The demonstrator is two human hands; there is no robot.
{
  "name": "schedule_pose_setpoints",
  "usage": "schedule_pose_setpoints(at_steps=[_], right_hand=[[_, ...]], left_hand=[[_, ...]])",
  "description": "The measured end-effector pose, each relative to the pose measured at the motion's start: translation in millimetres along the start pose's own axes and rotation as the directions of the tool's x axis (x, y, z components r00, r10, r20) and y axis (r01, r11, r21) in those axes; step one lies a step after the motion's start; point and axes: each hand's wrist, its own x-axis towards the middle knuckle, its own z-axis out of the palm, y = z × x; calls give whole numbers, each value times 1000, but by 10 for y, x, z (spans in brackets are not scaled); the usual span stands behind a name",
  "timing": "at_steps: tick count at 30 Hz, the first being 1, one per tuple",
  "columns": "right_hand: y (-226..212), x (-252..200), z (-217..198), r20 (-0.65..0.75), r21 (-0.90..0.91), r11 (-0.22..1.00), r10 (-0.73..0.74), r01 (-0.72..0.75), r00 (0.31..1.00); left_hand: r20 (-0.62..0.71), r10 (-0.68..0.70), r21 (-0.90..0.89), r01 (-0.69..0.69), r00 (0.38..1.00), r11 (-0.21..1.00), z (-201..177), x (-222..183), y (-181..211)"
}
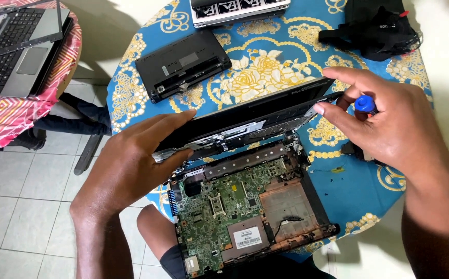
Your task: Disassembling a laptop by removing screws with a screwdriver and prying off the top casing to access internal components.
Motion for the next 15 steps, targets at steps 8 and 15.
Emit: schedule_pose_setpoints(at_steps=[8, 15], right_hand=[[64, 54, 17, -17, 6, 1000, -3, 3, 1000], [180, 85, 81, -45, 22, 999, -26, 27, 999]], left_hand=[[73, -56, -32, 59, 996, 998, -104, -91, -37], [68, -296, -79, 301, 953, 950, -302, -341, -183]])
